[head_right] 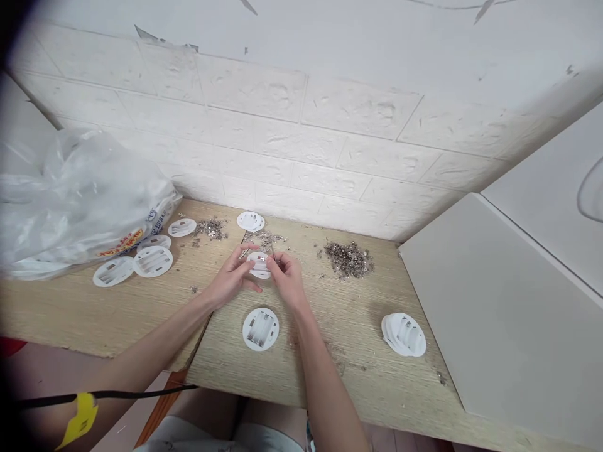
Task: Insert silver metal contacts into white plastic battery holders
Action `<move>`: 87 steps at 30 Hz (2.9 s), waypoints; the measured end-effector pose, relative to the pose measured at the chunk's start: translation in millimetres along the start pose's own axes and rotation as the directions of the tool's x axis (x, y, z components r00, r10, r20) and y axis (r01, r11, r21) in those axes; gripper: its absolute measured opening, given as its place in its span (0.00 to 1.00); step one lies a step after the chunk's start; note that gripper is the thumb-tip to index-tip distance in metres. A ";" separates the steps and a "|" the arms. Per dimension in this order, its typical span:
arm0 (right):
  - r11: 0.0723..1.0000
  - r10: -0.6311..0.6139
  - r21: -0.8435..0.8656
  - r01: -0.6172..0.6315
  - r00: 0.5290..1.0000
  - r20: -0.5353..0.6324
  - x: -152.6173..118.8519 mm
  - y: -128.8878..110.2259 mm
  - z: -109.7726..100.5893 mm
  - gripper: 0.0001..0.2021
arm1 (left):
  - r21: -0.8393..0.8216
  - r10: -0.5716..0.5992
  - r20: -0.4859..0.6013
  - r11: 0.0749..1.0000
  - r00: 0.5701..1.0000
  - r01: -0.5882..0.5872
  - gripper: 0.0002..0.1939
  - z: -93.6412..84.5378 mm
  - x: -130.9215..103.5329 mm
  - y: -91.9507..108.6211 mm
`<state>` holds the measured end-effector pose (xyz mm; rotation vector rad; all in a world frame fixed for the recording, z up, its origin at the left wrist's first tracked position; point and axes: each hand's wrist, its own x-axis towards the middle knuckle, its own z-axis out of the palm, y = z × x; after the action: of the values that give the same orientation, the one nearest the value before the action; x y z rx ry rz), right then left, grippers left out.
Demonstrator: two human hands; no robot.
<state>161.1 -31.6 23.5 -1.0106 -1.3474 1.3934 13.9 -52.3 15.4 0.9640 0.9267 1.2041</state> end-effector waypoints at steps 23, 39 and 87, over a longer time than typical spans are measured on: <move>0.994 -0.046 -0.091 0.057 0.992 0.119 -0.8 -0.9 -3.8 0.14 | 0.144 0.078 0.111 0.985 0.991 -0.093 0.14 1.3 -2.1 3.0; 1.000 -0.009 -0.029 0.010 0.999 0.041 -1.1 -1.0 5.5 0.17 | 0.276 0.164 0.056 0.946 0.985 -0.173 0.14 0.5 0.8 -2.5; 0.890 -0.200 -0.445 0.097 0.961 -0.190 5.9 12.0 -10.1 0.13 | 0.242 0.172 0.129 0.950 0.977 -0.200 0.27 0.1 1.5 -10.3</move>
<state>168.6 -23.1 11.1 -1.2839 -1.5548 0.8419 17.4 -51.9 5.7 1.3333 0.9350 1.1967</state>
